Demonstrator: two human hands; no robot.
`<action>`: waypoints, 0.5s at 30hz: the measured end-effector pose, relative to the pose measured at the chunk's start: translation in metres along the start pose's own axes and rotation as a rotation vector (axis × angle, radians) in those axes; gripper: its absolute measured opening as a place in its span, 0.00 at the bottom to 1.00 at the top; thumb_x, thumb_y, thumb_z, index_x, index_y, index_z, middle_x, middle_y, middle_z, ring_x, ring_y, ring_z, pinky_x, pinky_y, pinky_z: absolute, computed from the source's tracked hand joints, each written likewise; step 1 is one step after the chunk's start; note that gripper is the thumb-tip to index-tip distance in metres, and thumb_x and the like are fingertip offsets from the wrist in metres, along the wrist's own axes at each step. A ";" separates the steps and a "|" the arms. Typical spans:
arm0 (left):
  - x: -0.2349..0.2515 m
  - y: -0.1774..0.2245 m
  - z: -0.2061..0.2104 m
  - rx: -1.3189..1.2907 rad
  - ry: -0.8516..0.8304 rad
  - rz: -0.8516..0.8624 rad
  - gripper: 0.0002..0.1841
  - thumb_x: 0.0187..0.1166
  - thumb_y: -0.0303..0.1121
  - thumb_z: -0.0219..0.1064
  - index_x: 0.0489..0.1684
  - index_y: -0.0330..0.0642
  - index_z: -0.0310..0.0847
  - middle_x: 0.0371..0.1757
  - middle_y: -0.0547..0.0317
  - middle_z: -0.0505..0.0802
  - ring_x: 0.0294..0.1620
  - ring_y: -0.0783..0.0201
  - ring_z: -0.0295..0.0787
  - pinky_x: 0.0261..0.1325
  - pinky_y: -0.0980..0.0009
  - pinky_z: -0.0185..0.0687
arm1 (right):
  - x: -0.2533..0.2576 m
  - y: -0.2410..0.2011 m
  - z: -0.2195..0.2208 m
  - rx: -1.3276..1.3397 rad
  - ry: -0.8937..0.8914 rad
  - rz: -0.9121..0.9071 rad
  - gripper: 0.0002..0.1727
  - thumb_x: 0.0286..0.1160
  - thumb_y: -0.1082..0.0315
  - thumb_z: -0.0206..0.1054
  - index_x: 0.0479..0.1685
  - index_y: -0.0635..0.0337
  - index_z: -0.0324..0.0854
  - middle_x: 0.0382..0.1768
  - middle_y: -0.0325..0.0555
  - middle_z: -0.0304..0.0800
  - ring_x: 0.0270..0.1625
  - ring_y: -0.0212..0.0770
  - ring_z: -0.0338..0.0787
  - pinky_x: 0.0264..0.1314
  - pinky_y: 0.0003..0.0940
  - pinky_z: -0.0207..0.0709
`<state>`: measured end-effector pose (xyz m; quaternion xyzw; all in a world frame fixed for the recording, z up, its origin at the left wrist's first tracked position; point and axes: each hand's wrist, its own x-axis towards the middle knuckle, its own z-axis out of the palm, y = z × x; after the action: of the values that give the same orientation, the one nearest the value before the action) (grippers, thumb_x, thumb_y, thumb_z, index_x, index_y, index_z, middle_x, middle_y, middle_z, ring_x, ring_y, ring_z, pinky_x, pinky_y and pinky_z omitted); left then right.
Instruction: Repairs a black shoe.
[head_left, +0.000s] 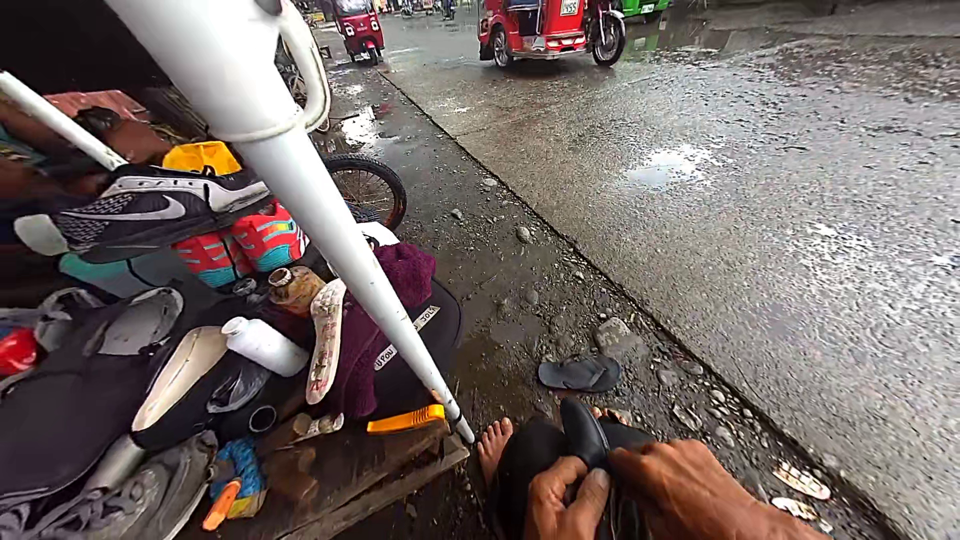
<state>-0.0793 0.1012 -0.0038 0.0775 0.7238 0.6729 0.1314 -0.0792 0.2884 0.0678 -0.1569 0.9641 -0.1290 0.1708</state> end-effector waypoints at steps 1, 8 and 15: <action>-0.001 0.002 -0.006 -0.015 -0.002 0.006 0.11 0.82 0.31 0.65 0.33 0.35 0.89 0.26 0.59 0.89 0.28 0.70 0.84 0.38 0.69 0.82 | -0.005 0.001 0.006 -0.012 0.071 -0.018 0.08 0.76 0.66 0.64 0.42 0.60 0.87 0.36 0.58 0.93 0.40 0.64 0.93 0.36 0.64 0.81; 0.007 -0.012 -0.025 0.702 0.100 0.227 0.10 0.72 0.39 0.73 0.45 0.49 0.95 0.41 0.59 0.92 0.38 0.63 0.91 0.43 0.58 0.90 | -0.012 0.017 0.050 -0.192 0.497 -0.129 0.04 0.67 0.66 0.66 0.35 0.53 0.86 0.29 0.44 0.88 0.31 0.50 0.92 0.21 0.46 0.82; 0.014 -0.015 -0.046 0.478 -0.033 0.289 0.06 0.70 0.41 0.77 0.33 0.52 0.97 0.36 0.68 0.90 0.40 0.74 0.85 0.46 0.72 0.82 | -0.009 0.028 0.061 -0.218 0.595 -0.158 0.07 0.70 0.61 0.63 0.32 0.49 0.85 0.26 0.39 0.87 0.28 0.44 0.91 0.20 0.42 0.81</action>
<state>-0.1056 0.0601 -0.0174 0.2195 0.8413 0.4934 0.0240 -0.0557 0.3054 0.0065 -0.2042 0.9647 -0.0782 -0.1468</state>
